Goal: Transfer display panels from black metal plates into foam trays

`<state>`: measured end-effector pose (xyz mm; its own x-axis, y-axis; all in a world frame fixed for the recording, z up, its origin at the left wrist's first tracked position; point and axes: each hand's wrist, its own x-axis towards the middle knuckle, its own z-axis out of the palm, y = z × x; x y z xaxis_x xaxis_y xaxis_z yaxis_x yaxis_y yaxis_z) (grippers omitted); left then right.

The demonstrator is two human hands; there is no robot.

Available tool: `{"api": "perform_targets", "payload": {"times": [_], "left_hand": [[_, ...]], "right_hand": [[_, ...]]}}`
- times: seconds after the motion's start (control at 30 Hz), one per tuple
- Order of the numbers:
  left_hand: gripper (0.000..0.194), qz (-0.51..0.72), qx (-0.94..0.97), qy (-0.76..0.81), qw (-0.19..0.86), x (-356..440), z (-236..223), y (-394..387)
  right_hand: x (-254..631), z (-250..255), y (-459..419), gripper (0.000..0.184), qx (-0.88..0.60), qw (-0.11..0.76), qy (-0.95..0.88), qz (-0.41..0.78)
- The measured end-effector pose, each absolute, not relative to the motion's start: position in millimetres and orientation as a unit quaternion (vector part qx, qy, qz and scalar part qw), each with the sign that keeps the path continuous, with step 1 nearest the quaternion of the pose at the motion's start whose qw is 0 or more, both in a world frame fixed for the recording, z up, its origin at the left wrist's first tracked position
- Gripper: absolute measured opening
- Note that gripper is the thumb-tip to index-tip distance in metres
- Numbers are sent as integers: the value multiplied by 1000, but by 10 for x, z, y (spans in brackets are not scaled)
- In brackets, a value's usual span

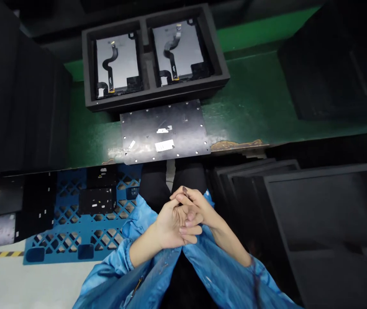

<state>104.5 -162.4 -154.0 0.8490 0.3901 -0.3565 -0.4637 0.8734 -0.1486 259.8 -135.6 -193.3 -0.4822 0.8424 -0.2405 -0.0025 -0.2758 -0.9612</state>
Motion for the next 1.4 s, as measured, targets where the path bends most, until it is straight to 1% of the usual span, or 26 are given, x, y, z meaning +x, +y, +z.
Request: {"api": "perform_targets", "payload": {"times": [0.07, 0.1, 0.13, 0.2, 0.27, 0.33, 0.43, 0.57, 0.6, 0.67, 0.73, 0.8, 0.87, 0.93, 1.0, 1.07, 1.1, 1.13, 1.2, 1.23, 1.27, 1.33, 1.4], "left_hand": [[66, 212, -108, 162, 958, 1054, -1520, -1622], [68, 206, -106, 161, 960, 1049, -1514, -1619], [66, 201, -108, 160, 960, 1036, -1509, -1615], [56, 196, -116, 158, 961, 993, -1498, -1605], [47, 202, -124, 157, 959, 946, -1482, -1598], [43, 219, -137, 153, 954, 917, -1461, -1598], [43, 244, -160, 146, 945, 925, -1437, -1621], [57, 231, -155, 128, 952, 965, -1442, -1689], [58, 224, -150, 127, 955, 966, -1446, -1702], [53, 227, -150, 131, 953, 953, -1449, -1713], [44, 251, -164, 135, 944, 923, -1440, -1703], [39, 270, -164, 142, 938, 875, -1416, -1683], [41, 279, -123, 182, 935, 792, -1380, -1663], [47, 320, -56, 258, 910, 658, -1336, -1636], [54, 404, 53, 349, 844, 483, -1283, -1574], [57, 480, 220, 427, 734, 312, -1217, -1437], [52, 496, 315, 457, 668, 244, -1178, -1328], [43, 496, 405, 479, 600, 195, -1137, -1188], [19, 459, 560, 505, 470, 161, -1061, -816], [21, 425, 626, 512, 406, 175, -1034, -593], [30, 379, 691, 515, 336, 206, -1017, -355], [31, 265, 798, 504, 195, 301, -1027, 125], [38, 193, 830, 516, 89, 413, -1094, 541]], "right_hand": [[2529, -1975, -1367, 43, -441, 317, -497, 677], [2500, -1992, -1371, 44, -452, 317, -487, 677], [2481, -2001, -1373, 44, -456, 314, -478, 682], [2476, -1993, -1366, 41, -442, 302, -464, 706], [2508, -1962, -1348, 40, -407, 295, -462, 730], [2549, -1932, -1329, 41, -365, 296, -471, 746], [2560, -1932, -1314, 42, -330, 304, -482, 753], [2438, -1988, -1315, 42, -392, 329, -459, 727], [2404, -1997, -1315, 43, -409, 335, -445, 723], [2363, -1999, -1313, 43, -410, 341, -421, 734], [2372, -1994, -1312, 43, -370, 338, -418, 758], [2421, -2001, -1317, 45, -325, 329, -434, 773], [2489, -2041, -1321, 50, -302, 330, -431, 784], [2556, -2113, -1307, 55, -309, 360, -388, 790], [2605, -2192, -1265, 53, -343, 418, -328, 774], [2623, -2248, -1204, 44, -388, 458, -288, 746], [2617, -2264, -1171, 42, -405, 463, -282, 737], [2603, -2272, -1139, 42, -416, 461, -286, 730], [2551, -2273, -1080, 45, -430, 461, -315, 709], [2519, -2269, -1053, 46, -440, 468, -337, 688], [2486, -2265, -1026, 47, -451, 478, -359, 663], [2428, -2255, -978, 50, -471, 497, -394, 613], [2391, -2246, -942, 53, -482, 510, -410, 583]]}}
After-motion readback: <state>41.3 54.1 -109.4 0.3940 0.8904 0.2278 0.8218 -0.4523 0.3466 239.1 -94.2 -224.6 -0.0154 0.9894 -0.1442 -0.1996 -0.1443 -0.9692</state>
